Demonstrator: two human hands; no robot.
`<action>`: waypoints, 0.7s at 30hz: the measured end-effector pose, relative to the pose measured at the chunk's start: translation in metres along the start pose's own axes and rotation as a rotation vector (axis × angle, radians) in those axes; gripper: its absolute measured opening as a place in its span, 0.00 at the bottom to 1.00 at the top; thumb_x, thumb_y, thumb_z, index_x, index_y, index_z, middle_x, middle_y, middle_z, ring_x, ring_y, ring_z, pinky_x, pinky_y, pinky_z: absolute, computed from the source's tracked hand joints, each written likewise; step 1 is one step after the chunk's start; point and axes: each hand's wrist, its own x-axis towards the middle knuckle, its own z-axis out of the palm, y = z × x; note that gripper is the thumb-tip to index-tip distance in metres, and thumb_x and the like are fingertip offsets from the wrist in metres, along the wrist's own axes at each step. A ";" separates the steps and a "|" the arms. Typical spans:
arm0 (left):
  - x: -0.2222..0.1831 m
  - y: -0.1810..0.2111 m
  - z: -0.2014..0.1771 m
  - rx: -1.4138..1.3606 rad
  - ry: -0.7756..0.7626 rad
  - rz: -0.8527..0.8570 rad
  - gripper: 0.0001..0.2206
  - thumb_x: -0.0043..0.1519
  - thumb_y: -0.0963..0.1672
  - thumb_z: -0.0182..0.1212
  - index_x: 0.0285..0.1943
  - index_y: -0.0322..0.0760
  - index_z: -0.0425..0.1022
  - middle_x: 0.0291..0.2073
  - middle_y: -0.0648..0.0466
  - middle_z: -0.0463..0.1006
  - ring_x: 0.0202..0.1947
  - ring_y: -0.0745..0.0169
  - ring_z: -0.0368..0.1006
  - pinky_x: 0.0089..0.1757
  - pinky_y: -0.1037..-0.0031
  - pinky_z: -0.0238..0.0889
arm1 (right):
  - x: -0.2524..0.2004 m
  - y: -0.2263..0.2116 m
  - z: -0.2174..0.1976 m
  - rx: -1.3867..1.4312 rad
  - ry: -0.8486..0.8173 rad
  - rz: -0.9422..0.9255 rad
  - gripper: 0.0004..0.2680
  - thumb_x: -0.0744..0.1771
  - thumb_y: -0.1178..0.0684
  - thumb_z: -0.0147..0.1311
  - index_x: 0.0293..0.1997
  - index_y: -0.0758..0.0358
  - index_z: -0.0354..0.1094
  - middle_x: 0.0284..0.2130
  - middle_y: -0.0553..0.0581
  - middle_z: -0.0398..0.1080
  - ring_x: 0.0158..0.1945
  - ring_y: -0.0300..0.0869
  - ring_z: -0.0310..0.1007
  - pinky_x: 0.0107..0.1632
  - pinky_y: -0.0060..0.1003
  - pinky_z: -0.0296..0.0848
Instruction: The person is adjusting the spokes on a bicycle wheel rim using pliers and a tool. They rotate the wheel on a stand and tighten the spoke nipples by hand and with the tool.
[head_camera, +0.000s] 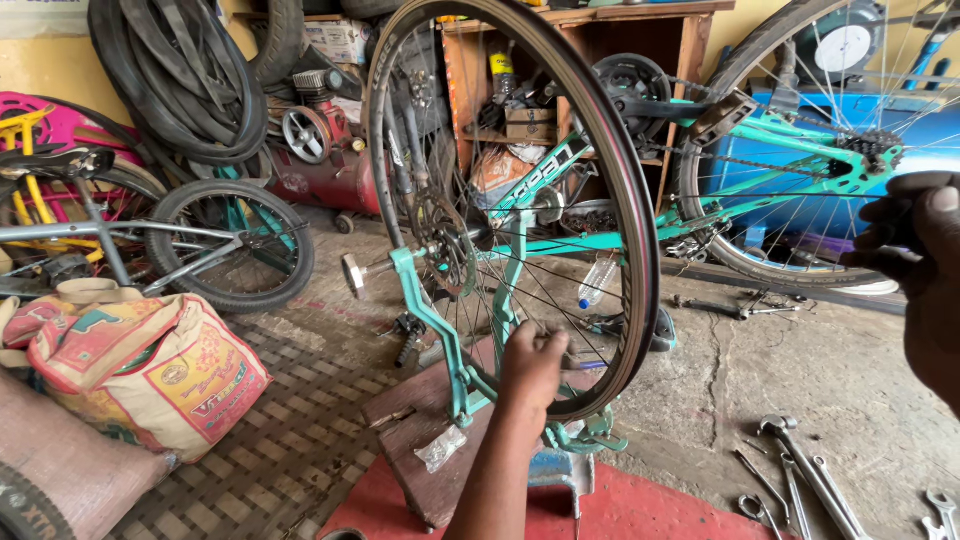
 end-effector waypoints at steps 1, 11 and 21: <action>-0.002 0.003 0.004 -0.076 -0.050 0.041 0.06 0.65 0.43 0.58 0.44 0.35 0.73 0.35 0.50 0.80 0.33 0.60 0.76 0.37 0.65 0.69 | -0.001 -0.003 0.001 0.014 0.009 0.000 0.10 0.78 0.43 0.43 0.58 0.59 0.61 0.43 0.54 0.67 0.48 0.40 0.70 0.51 0.44 0.74; -0.019 0.047 0.026 -0.233 -0.066 0.059 0.10 0.63 0.47 0.66 0.43 0.37 0.75 0.31 0.54 0.77 0.29 0.65 0.71 0.34 0.72 0.65 | -0.003 -0.029 -0.009 0.170 0.013 -0.095 0.11 0.77 0.44 0.49 0.57 0.60 0.61 0.42 0.53 0.66 0.45 0.38 0.69 0.57 0.44 0.76; -0.024 0.064 0.040 -0.347 0.117 0.143 0.09 0.66 0.47 0.61 0.40 0.37 0.76 0.25 0.59 0.67 0.24 0.67 0.61 0.29 0.73 0.56 | -0.025 -0.091 0.008 0.220 0.099 -0.190 0.08 0.77 0.49 0.49 0.56 0.62 0.61 0.44 0.59 0.71 0.49 0.46 0.74 0.59 0.46 0.76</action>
